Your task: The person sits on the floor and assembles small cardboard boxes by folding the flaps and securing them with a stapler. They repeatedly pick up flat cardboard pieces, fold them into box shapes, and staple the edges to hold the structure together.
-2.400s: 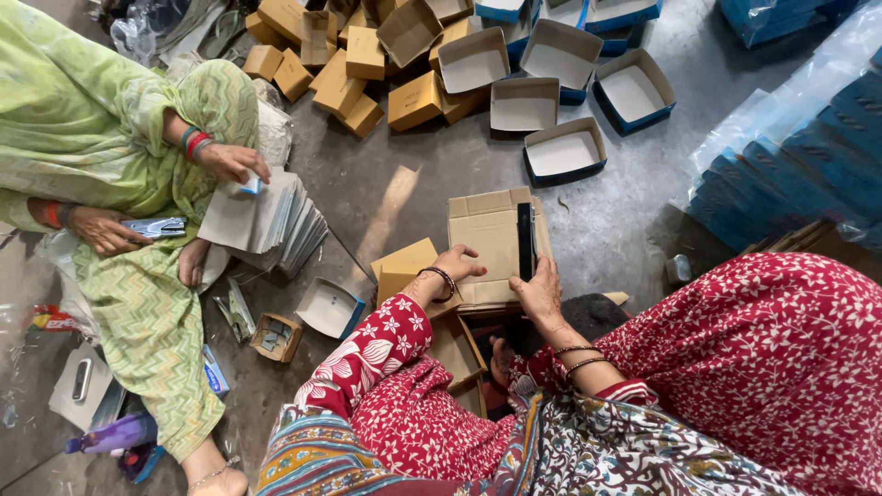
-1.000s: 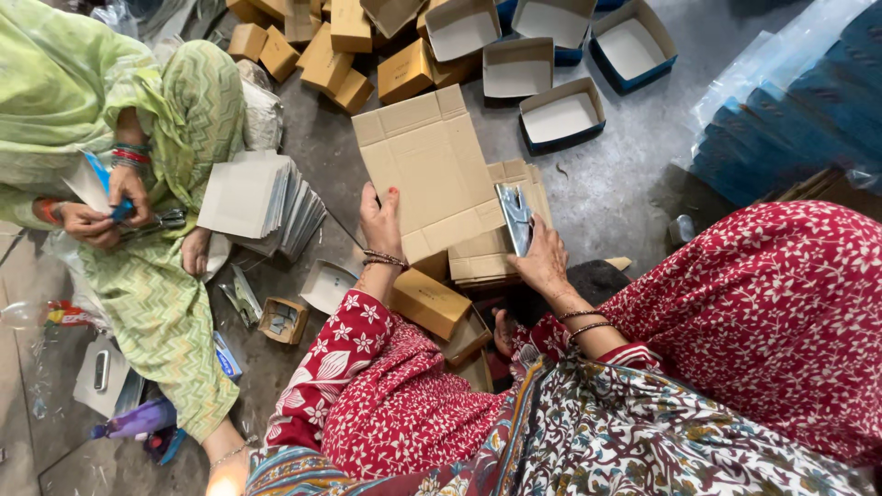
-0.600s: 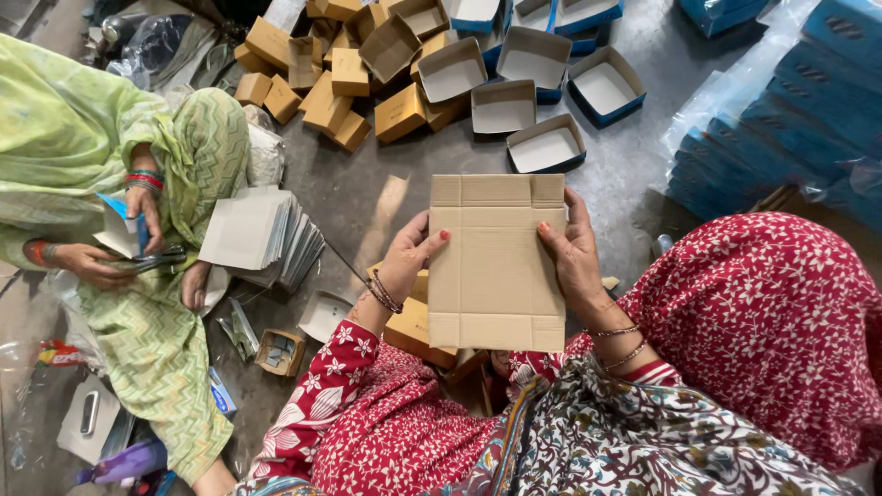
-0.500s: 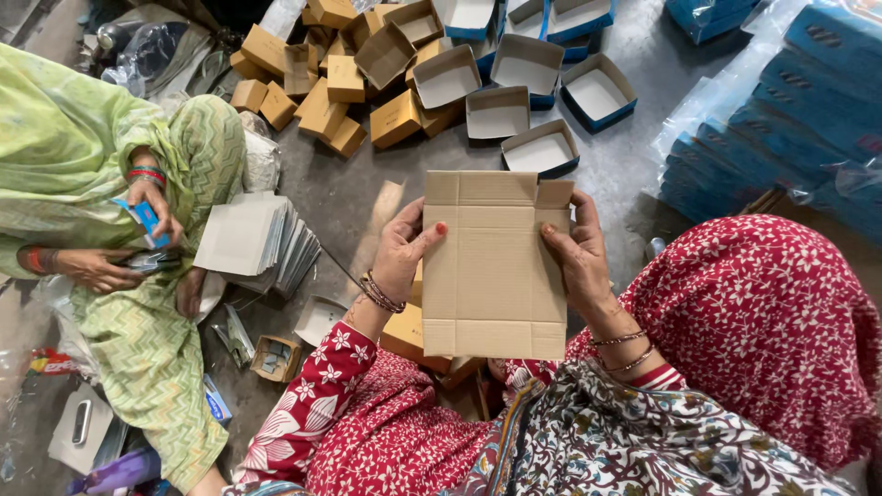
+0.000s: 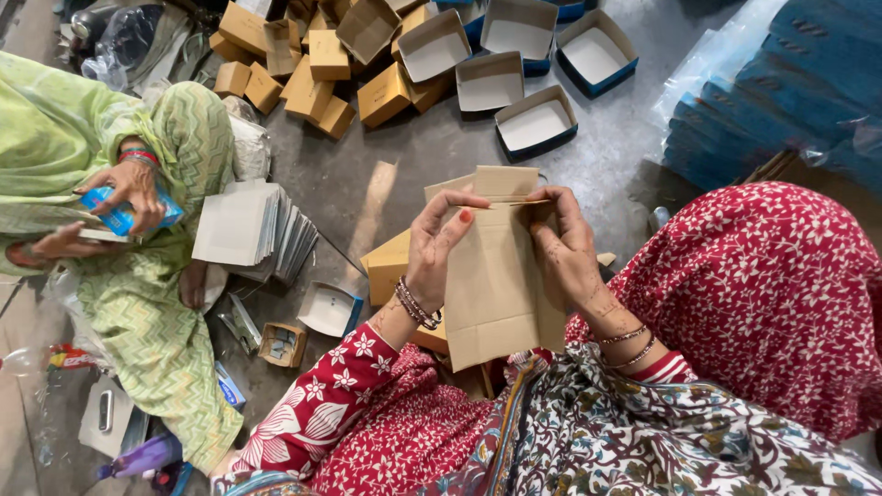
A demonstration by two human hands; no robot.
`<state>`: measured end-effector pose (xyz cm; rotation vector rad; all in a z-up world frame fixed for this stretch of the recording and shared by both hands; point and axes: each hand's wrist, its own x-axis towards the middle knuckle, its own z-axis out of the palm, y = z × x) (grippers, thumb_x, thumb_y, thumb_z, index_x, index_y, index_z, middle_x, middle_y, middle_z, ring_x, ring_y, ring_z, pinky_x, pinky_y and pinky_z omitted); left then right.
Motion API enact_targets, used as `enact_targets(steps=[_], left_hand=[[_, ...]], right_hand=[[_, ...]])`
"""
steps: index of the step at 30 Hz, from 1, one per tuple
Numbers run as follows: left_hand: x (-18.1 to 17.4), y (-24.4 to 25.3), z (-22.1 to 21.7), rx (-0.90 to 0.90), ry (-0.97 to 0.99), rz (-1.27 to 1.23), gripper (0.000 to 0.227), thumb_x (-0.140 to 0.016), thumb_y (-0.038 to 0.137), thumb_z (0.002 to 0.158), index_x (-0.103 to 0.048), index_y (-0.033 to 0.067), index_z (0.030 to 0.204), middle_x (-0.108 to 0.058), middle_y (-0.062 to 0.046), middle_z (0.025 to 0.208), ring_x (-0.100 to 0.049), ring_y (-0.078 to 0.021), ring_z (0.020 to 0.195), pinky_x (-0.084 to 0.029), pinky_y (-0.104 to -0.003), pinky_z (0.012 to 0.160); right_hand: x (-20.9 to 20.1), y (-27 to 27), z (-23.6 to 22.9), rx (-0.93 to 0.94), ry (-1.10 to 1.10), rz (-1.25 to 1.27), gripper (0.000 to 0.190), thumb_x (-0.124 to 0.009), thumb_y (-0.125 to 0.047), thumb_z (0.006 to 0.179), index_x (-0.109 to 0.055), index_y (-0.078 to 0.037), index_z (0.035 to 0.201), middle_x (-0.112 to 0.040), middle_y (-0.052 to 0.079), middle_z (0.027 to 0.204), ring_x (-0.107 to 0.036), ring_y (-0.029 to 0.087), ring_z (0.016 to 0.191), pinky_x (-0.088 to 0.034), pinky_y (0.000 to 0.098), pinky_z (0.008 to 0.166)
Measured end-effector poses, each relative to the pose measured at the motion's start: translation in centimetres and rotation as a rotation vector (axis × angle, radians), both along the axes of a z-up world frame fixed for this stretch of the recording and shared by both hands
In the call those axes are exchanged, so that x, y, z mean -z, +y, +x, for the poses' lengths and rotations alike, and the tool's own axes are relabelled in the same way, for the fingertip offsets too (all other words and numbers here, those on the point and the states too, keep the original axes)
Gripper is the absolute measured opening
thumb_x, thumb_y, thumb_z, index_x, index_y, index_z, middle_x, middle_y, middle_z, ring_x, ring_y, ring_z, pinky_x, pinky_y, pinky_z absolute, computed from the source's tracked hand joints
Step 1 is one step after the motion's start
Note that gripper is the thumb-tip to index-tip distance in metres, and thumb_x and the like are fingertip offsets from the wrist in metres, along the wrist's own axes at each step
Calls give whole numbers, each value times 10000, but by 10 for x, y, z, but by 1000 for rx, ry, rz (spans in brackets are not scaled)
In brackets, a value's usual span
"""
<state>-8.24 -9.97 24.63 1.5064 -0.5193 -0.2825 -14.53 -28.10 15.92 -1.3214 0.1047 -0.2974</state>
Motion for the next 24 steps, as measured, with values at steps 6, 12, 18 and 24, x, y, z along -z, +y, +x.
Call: enact_targets(steps=[6,12,18,24], left_hand=[[24,-13,1,-113,47,129,295,-528,271,1144,-689,24,1134,-674,-30,1111,-576,-167,1129,-443,-317,1053],[45,-32,-7,-217,-28,213,427,-572,250,1052,-424,93,1420,-564,-27,1128,-561,-122,1081,-472,-283,1013],[40,-30,-13,13,110,87,315,-513,251,1142,-517,40,1375,-540,-46,1188,-517,-132,1173,-412,-286,1103],[26,-19,-12,199,416,-202,552,-629,359,993,-413,134,1449,-528,-24,1383,-485,-137,1351,-386,-327,1182]], right_hand=[[-16,5,1,-32,-76,15,513,-594,49,918,-436,-55,1395,-537,52,1256,-537,158,1197,-453,303,1067],[-25,16,-11,64,-164,-329,657,-711,-16,880,-394,2,1455,-469,122,1320,-500,243,1264,-432,369,1081],[-5,9,-5,53,-37,-116,186,-720,-84,979,-593,-19,1098,-539,59,1177,-647,136,1051,-553,268,935],[3,5,-4,12,-118,343,152,-692,-80,1022,-580,-68,1123,-586,13,1217,-582,77,1031,-485,223,890]])
